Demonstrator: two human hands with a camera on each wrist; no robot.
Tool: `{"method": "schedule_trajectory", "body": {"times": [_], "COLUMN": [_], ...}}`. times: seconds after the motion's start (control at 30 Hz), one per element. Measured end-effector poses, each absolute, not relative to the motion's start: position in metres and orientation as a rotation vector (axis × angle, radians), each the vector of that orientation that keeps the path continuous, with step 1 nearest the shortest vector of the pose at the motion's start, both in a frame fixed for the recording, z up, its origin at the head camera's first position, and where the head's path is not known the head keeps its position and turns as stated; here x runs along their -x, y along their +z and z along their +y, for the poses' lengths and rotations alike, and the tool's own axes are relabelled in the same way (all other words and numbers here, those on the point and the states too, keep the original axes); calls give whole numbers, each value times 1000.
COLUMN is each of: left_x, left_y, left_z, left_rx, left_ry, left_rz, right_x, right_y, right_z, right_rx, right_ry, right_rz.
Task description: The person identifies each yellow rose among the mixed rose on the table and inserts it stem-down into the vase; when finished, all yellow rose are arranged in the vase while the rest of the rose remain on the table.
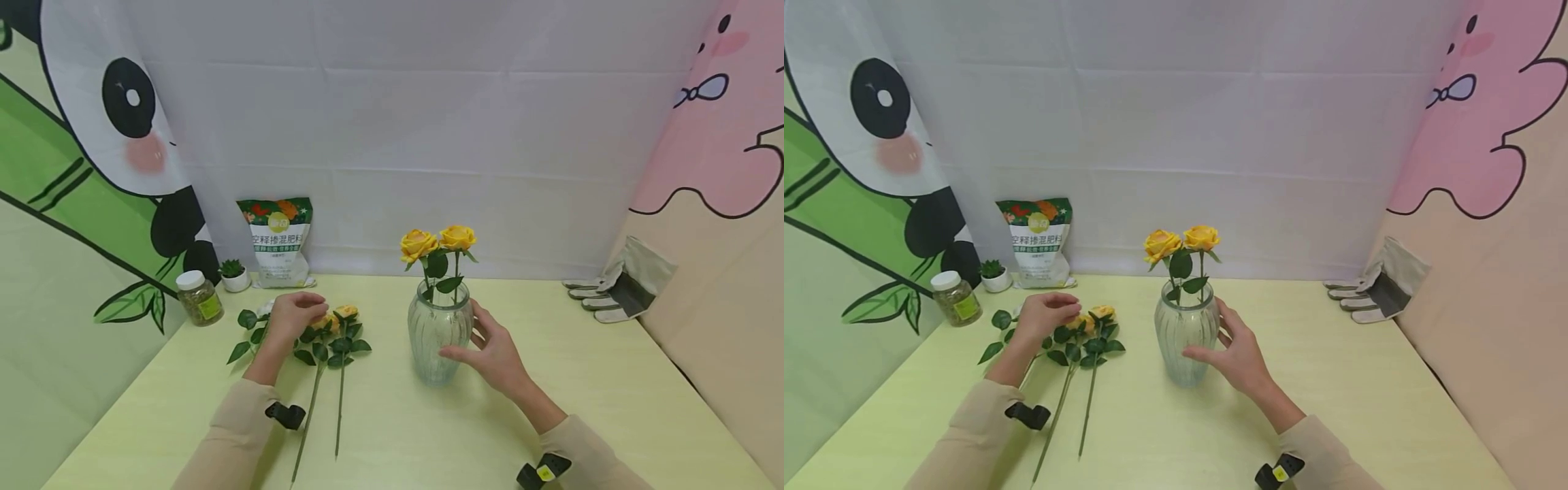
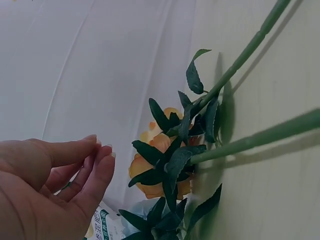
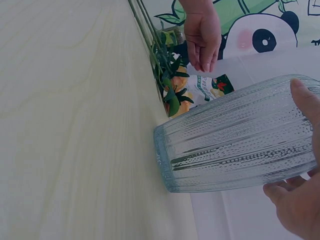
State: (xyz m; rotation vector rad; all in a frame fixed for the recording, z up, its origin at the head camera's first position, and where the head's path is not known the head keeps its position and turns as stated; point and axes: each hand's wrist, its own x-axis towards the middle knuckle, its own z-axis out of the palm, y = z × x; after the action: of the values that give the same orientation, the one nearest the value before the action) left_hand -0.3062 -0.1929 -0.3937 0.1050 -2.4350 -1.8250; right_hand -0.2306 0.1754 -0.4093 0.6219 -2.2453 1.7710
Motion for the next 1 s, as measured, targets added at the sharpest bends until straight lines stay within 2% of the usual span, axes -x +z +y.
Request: {"method": "schedule_trajectory", "body": {"times": [0.43,1.0], "left_x": [299,307], "left_y": [-386,-413], "left_z": [-207,-210], "left_rx": [22,-40], "left_ry": [-1403,-1234], "left_rz": [-2938,-3069], "right_x": [233,232], "right_y": [-411,-411], "right_z": [177,178], "right_rx": [-618,-605], "right_ry": [1760,1761], "right_rz": [-2237,-2258]}}
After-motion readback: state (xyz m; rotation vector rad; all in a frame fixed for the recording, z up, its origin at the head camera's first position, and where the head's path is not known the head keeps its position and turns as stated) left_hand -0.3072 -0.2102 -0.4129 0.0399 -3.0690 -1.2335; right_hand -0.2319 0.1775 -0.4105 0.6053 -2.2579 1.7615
